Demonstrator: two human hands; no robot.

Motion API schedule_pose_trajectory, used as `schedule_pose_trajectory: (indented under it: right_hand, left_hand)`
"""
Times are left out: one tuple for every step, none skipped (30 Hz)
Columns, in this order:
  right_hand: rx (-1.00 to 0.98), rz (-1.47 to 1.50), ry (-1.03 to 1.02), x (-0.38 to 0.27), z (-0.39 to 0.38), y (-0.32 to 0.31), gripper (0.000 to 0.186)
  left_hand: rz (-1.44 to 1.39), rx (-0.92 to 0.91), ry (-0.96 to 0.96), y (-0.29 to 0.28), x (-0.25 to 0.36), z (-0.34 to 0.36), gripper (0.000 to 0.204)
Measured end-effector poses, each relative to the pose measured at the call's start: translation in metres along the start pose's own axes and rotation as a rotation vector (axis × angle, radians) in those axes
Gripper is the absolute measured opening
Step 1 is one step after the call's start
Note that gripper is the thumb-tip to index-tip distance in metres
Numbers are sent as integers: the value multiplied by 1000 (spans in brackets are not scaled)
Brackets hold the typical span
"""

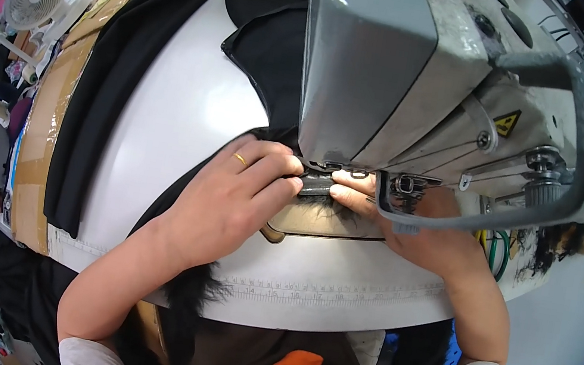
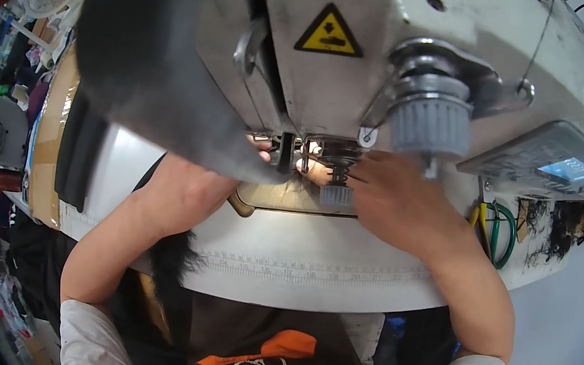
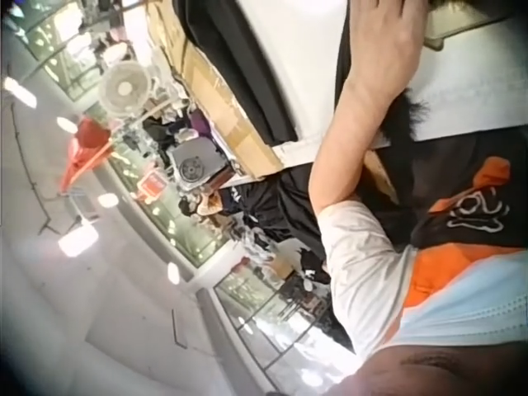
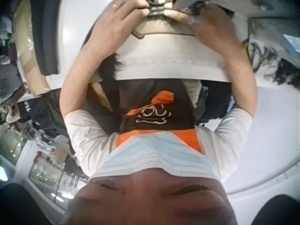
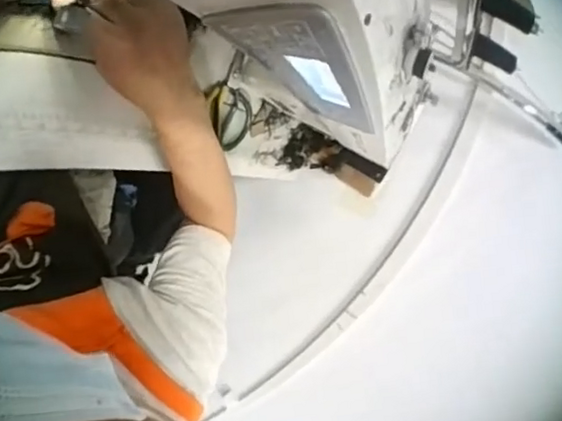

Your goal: Sewing a black fur trim onto a black fabric garment using an industrial sewing machine.

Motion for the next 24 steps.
schedule_pose_trajectory:
  right_hand:
    - [6, 0, -1, -2, -1, -2, 39]
    - [-40, -10, 38, -3, -1, -3, 38]
    - [-86, -20, 77, -5, -2, -5, 37]
    - [-131, -30, 117, -6, -2, -5, 35]
    - [-110, -13, 116, -8, -1, -3, 35]
    - [-68, 58, 131, -7, -1, -2, 34]
    - [-26, 129, 146, -5, -2, 0, 33]
    - [6, 442, 345, -3, 0, 5, 33]
    - [-28, 459, 354, -1, 1, 1, 34]
    - [-63, 477, 364, -3, 5, -5, 34]
    - [-30, 634, 499, -3, 4, -5, 35]
    - [-28, 636, 503, -3, 3, -2, 35]
    - [37, 456, 385, -2, 3, 0, 35]
    - [98, 278, 264, -2, 3, 2, 35]
    - [98, 282, 267, -1, 2, 3, 35]
    - [95, 277, 248, 0, 0, 4, 34]
    - [91, 267, 231, 1, -1, 4, 34]
    - [89, 268, 236, 2, 0, 3, 34]
    - [130, 248, 163, 1, 3, 0, 32]
    - [166, 229, 86, 0, 6, -3, 30]
    - [163, 229, 88, -3, 9, -9, 30]
    - [6, 308, 190, -5, 12, -17, 32]
    - [-149, 384, 292, -6, 12, -20, 36]
    - [-150, 382, 294, -5, 11, -18, 36]
  left_hand:
    - [-32, -25, -13, 0, 0, -1, 27]
    - [-27, -26, -12, 0, 1, -2, 27]
    - [-5, -43, -34, 0, 1, -3, 24]
    - [17, -59, -56, 0, 0, -4, 21]
    - [24, -57, -53, 1, -3, -2, 21]
    - [-73, -139, -92, 3, -9, 0, 19]
    - [-170, -221, -132, 4, -13, 3, 17]
    - [-354, -235, -222, 3, -16, 7, 17]
    - [-348, -236, -217, 3, -17, 8, 17]
    - [-291, -206, -208, 3, -17, 8, 17]
    - [-240, -177, -198, 4, -15, 8, 17]
    - [-240, -181, -194, 4, -12, 8, 17]
    - [-217, -122, -198, 3, -7, 10, 18]
    - [-192, -65, -205, 2, -4, 9, 18]
    - [-91, -24, -170, 2, -1, 7, 19]
    - [-92, -29, -170, 1, -1, 8, 19]
    - [-36, -43, -111, 0, -2, 10, 21]
    - [20, -55, -51, -2, -2, 12, 23]
    - [16, -56, -47, -4, -1, 13, 23]
    - [38, -65, -7, -5, 0, 13, 24]
    - [60, -73, 35, -5, 1, 12, 26]
    - [71, -73, 55, -6, 0, 12, 28]
    - [68, -71, 57, -6, -3, 11, 28]
    - [34, -103, 52, -5, -6, 10, 28]
Point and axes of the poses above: each hand's wrist, its own z-axis towards the middle knuckle, its own y-axis out of the palm, x = y × z, the point moved 1 cm from there along z, towards the middle knuckle, and after that the axes turned 6 degrees about z, right-handed, at the moved point
